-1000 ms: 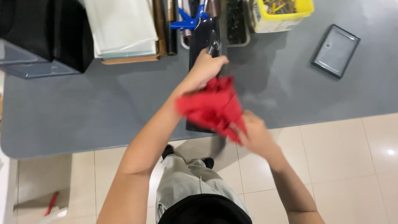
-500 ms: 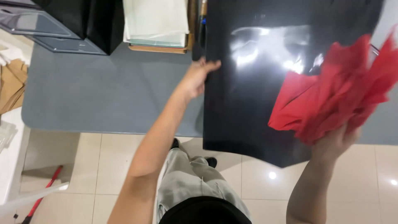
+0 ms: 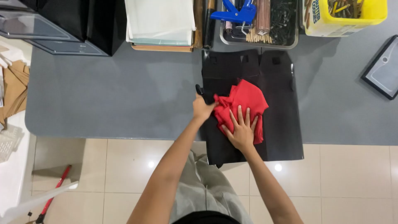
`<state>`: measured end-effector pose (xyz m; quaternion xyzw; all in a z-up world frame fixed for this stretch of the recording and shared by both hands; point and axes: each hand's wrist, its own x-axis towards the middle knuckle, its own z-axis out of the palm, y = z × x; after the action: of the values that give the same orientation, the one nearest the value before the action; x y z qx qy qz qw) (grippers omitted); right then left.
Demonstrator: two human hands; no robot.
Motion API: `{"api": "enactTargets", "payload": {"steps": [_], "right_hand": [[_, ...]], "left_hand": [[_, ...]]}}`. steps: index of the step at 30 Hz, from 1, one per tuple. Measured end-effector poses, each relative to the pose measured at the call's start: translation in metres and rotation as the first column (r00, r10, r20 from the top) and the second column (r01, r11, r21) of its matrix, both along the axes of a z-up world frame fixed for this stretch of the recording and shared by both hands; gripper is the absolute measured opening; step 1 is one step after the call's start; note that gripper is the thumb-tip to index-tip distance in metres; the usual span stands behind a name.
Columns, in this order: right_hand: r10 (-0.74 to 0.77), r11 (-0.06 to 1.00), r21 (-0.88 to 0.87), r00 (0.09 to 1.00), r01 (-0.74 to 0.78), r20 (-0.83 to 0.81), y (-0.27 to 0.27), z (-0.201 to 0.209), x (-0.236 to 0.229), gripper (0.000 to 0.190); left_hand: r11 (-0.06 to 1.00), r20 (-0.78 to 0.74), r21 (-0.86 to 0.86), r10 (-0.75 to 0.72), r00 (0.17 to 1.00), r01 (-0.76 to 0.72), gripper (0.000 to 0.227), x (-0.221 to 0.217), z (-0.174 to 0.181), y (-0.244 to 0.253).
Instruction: The person wipes a black plastic box with a red cloth, folding and unfolding the box to clean its interior and exterior surfaces. They then wipe a clear plastic frame with the same cloth.
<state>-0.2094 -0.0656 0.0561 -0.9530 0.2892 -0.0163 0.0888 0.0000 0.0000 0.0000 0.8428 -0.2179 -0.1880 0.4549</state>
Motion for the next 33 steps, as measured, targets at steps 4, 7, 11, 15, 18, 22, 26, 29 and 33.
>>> {"api": "enactTargets", "payload": {"steps": [4, 7, 11, 15, 18, 22, 26, 29, 33], "right_hand": [[-0.064, 0.998, -0.012, 0.998, 0.064, 0.024, -0.012, 0.0, 0.016, 0.077], [-0.176, 0.984, -0.034, 0.984, 0.177, 0.031, -0.051, 0.0, 0.027, 0.072], [-0.322, 0.947, 0.018, 0.947, 0.321, 0.016, -0.109, -0.008, 0.039, 0.072], [-0.43, 0.902, 0.015, 0.9, 0.43, 0.064, -0.137, -0.027, 0.045, 0.066], [-0.247, 0.966, -0.046, 0.962, 0.254, 0.12, -0.123, -0.039, 0.038, 0.065], [-0.077, 0.993, -0.076, 0.984, 0.09, 0.163, -0.051, -0.031, 0.021, 0.074], [-0.046, 0.999, 0.004, 0.998, 0.046, 0.05, -0.021, -0.011, 0.025, 0.07], [-0.082, 0.996, -0.018, 0.995, 0.083, 0.059, -0.048, -0.011, 0.043, 0.066], [-0.243, 0.969, -0.014, 0.965, 0.246, 0.099, -0.11, -0.013, 0.073, 0.065]], "left_hand": [[0.996, -0.006, 0.069, -0.063, 0.998, 0.063, 0.069, -0.006, 0.031, 0.006], [0.982, -0.074, 0.146, -0.107, 0.991, 0.117, 0.069, -0.008, 0.029, 0.002], [0.982, -0.083, 0.129, -0.128, 0.988, 0.138, 0.071, -0.001, 0.016, 0.005], [0.984, -0.139, 0.118, -0.114, 0.984, 0.131, 0.07, -0.001, 0.028, 0.005], [0.991, -0.094, 0.081, -0.099, 0.991, 0.107, 0.063, -0.004, 0.028, 0.006], [0.992, -0.061, 0.055, -0.114, 0.992, 0.117, 0.052, -0.005, 0.009, 0.004], [0.993, -0.049, 0.043, -0.107, 0.993, 0.109, 0.042, -0.006, 0.0, 0.004], [0.994, -0.037, 0.024, -0.106, 0.994, 0.107, 0.047, -0.003, 0.004, 0.005], [0.991, -0.056, 0.066, -0.116, 0.992, 0.119, 0.057, -0.002, 0.02, 0.006]]}}
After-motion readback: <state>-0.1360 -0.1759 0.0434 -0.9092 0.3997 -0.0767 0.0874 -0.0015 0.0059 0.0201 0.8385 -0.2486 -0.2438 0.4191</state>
